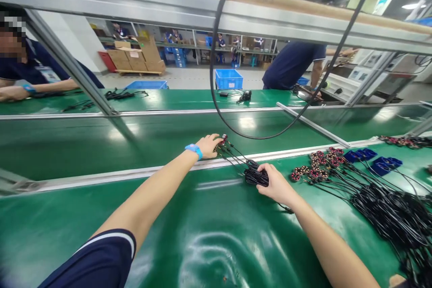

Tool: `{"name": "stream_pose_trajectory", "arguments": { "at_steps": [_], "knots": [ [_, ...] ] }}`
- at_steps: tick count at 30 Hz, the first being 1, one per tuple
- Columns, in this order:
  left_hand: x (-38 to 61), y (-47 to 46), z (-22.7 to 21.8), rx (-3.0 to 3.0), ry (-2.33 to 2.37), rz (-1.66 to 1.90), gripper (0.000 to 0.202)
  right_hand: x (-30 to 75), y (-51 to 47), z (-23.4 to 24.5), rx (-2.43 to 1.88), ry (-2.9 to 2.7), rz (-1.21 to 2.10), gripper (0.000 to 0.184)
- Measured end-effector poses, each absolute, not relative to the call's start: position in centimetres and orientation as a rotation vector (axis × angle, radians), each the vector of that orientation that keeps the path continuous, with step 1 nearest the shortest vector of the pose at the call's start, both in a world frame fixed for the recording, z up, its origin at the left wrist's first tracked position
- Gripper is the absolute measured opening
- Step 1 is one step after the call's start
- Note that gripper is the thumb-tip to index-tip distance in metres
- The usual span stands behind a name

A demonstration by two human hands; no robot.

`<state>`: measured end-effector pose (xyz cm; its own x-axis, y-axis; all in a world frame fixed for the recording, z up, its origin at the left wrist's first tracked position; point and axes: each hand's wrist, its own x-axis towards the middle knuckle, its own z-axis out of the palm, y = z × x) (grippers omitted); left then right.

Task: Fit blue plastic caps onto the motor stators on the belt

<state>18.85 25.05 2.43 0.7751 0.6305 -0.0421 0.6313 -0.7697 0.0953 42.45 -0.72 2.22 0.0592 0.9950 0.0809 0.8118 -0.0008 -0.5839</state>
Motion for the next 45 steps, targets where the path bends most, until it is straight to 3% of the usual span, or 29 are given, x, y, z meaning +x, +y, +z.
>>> {"name": "stream_pose_trajectory", "arguments": {
  "at_steps": [6,13,18,22,28,37,45],
  "knots": [
    [20.8,27.2,2.4,2.822,0.921,-0.264,0.077,43.4,-0.2,3.3,-1.954,-1.956,0.341,0.042],
    [21.5,27.5,3.0,2.825,0.816,-0.239,0.069,42.0,13.2,4.5,-2.030,-1.803,0.403,0.019],
    [22.2,27.8,2.7,2.823,0.836,-0.248,0.079,40.1,21.5,3.0,-2.271,-1.597,0.384,0.033],
    [23.9,27.9,2.1,2.779,0.886,-0.317,0.081,39.2,24.2,1.4,-2.423,-1.451,0.381,0.035],
    [25.5,27.7,2.4,2.701,0.975,-0.348,0.054,39.0,24.8,0.0,-2.404,-1.532,0.304,0.027],
    [16.2,21.1,5.6,2.657,1.308,-0.270,0.057,36.5,21.9,0.3,-2.191,-1.805,0.253,0.026],
    [7.8,8.7,4.1,2.448,1.510,-0.238,0.053,27.2,14.4,-0.3,-1.649,-2.354,0.419,0.027]
  ]
}}
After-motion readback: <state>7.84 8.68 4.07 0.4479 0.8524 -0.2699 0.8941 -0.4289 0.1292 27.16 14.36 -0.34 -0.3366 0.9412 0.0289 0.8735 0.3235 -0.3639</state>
